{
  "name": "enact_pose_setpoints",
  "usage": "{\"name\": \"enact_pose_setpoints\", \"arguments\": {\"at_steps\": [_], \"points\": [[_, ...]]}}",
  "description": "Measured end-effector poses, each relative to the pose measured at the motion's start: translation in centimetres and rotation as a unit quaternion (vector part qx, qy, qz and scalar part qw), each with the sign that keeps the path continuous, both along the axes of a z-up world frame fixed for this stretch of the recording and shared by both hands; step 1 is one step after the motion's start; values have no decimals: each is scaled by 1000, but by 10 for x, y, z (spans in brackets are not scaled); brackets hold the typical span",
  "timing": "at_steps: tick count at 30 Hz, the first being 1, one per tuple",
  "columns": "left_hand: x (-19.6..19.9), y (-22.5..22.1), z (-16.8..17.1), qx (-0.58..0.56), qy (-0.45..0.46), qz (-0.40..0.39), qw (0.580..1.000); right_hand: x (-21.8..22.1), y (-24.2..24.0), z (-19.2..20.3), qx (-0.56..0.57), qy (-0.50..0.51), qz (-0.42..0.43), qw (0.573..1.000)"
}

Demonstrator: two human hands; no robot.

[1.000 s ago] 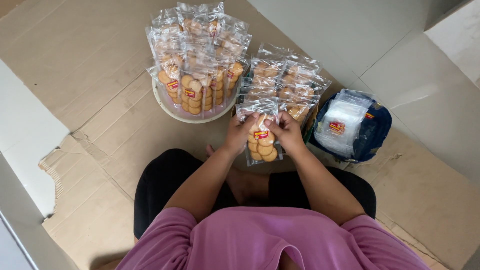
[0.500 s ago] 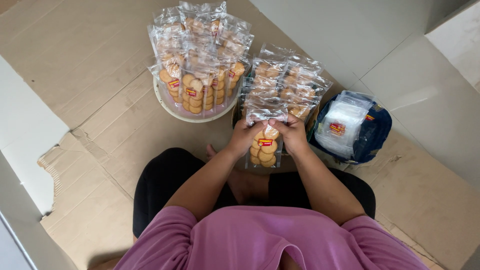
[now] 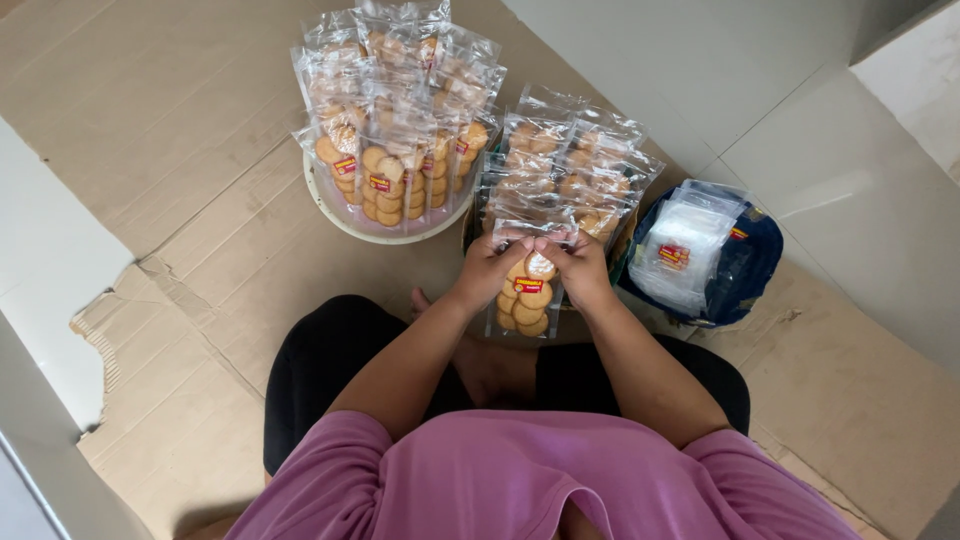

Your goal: Sorting and arranging small plastic-wrapped cookie packs into a green basket and a white bowl while sitting on the floor.

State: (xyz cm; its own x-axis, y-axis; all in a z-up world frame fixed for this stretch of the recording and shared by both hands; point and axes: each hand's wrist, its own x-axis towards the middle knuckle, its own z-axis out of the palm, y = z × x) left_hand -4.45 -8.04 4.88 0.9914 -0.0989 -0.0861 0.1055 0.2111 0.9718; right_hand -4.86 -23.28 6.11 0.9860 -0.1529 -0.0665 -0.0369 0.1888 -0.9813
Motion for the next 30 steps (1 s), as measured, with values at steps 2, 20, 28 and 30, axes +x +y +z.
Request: {"name": "enact_pose_setpoints", "arguments": {"at_steps": [2,20,28,30], "points": [[2,0,5,4,-6,1,1000,0,-2,0,-3,-1,-4,1000],[2,-3,44,-132,36,90,987,4,-4,8,34,-34,-58,997],[-4,-3,36,-125,41,55,990,-6,10,24,8,-15,-27,999],[0,-4,18,-103,28,29,994,-8,10,25,-3,-32,-15,999]]}}
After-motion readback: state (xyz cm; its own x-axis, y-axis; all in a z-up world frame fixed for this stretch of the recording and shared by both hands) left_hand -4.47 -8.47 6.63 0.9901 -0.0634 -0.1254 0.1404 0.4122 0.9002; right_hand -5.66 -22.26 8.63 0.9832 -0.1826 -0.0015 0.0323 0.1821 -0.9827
